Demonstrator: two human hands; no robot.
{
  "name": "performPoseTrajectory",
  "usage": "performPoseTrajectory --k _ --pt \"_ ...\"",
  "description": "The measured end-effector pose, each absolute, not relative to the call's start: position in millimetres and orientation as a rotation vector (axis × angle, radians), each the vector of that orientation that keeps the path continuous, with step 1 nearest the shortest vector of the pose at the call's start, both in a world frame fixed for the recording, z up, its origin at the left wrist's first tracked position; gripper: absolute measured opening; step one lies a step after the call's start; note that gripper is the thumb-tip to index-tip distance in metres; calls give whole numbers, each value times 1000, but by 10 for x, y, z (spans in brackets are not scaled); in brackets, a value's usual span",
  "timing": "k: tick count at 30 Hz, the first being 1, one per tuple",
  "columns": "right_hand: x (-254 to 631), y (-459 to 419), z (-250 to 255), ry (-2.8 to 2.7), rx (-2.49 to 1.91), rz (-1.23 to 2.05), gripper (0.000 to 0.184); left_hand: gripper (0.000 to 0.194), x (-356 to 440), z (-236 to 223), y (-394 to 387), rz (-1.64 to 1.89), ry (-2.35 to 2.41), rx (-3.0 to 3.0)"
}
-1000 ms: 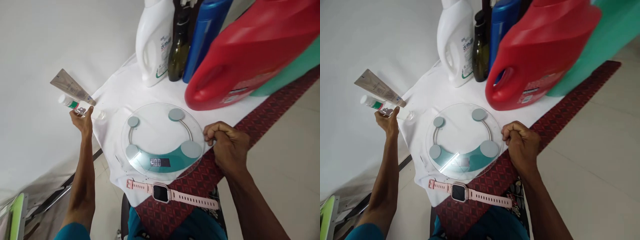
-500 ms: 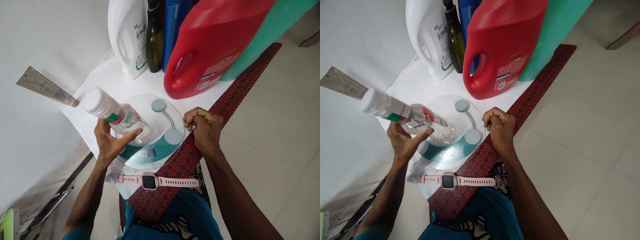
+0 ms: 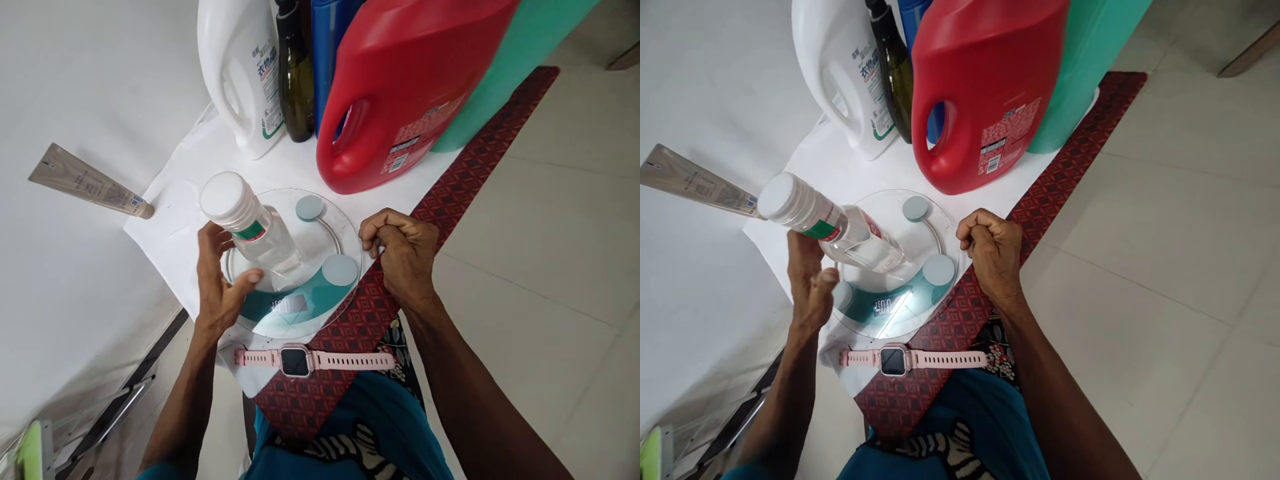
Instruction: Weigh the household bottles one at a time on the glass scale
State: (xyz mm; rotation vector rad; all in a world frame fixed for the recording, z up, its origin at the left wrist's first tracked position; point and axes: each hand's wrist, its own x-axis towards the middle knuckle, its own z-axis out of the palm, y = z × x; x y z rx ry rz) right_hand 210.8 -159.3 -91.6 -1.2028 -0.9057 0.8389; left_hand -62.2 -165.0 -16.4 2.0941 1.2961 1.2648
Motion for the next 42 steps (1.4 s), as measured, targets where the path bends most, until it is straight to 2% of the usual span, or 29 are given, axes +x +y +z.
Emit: performPoseTrajectory --k 5,11,17,24,28,33,37,42 --pt "2111 -1584 -940 -915 -1241 831 19 70 -834 -108 -1697 1418 1334 1847" --pt "2109 -1584 -952 -900 -1237 838 18 76 -702 -43 -1695 1197 1311 2063" --pt "2106 -1561 -912 -696 -1099 759 18 62 -465 -70 -1667 1228 1505 2127" --pt "2112 -1550 -886 -558 -1097 673 16 56 -171 92 -1547 1409 1214 1974" --pt "2120 -1563 -887 -503 -1101 620 12 61 172 150 -1389 1363 1139 2042" --pt "2127 -1568 -921 -457 -1132 457 14 65 623 -53 -1155 1243 1039 2065" --pt "2134 -1554 -973 -422 -1218 352 6 68 932 -249 -933 1217 983 2065" --pt "2143 -1554 -987 -570 -1271 320 23 72 1162 -436 -700 1221 966 2108"
